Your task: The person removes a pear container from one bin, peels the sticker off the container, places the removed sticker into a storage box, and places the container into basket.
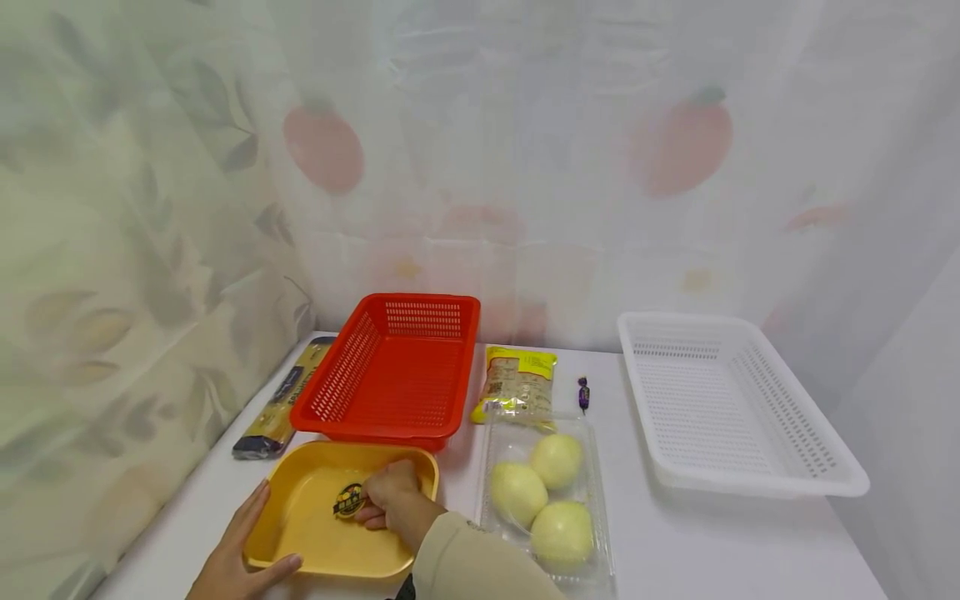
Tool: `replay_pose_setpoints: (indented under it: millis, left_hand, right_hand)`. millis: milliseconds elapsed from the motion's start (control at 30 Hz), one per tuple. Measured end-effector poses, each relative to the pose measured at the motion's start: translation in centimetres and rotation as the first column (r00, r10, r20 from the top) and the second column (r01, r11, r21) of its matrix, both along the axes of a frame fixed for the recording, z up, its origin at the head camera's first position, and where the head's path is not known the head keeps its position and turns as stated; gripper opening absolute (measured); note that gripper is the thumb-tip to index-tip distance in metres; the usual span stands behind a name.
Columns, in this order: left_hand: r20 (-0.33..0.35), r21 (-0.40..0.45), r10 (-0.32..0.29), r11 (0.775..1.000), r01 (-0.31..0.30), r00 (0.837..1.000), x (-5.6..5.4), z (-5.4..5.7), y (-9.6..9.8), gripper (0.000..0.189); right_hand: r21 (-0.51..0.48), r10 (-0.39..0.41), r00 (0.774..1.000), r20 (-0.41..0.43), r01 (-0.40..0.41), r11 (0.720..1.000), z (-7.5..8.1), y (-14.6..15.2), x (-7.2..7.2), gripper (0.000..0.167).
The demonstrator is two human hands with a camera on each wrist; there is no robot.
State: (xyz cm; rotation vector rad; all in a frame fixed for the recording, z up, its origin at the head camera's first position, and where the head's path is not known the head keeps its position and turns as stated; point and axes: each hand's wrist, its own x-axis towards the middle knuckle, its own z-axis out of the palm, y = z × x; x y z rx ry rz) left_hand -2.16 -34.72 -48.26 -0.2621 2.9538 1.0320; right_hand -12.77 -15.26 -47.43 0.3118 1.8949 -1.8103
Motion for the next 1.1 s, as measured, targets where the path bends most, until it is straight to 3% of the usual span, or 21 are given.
replay_pose_setpoints:
  millis: [333,533,800,1100]
  left_hand:
    - [0.032,-0.01,0.012,1.0,-0.012,0.999,-0.08,0.09,0.13,0.119]
    - [0.087,-0.009,0.023,1.0,-0.022,0.996,-0.27,0.12,0.02,0.121]
    - [0.05,-0.017,0.015,1.0,-0.015,0.999,-0.16,0.0,-0.05,0.119]
    - [0.09,-0.011,0.027,1.0,-0.026,0.996,-0.21,0.13,-0.02,0.12]
  right_hand:
    - [0.007,0.002,0.999,-0.033,-0.002,1.0,0.05,0.01,0.27,0.008]
    - [0.048,0.002,0.999,-0.051,0.001,0.999,0.2,-0.05,0.24,0.009]
    - [0.08,-0.001,0.998,-0.056,0.006,0.997,0.3,-0.05,0.28,0.011]
    - [0.121,0.017,0.997,-0.076,-0.008,0.993,0.67,0.12,0.34,0.013]
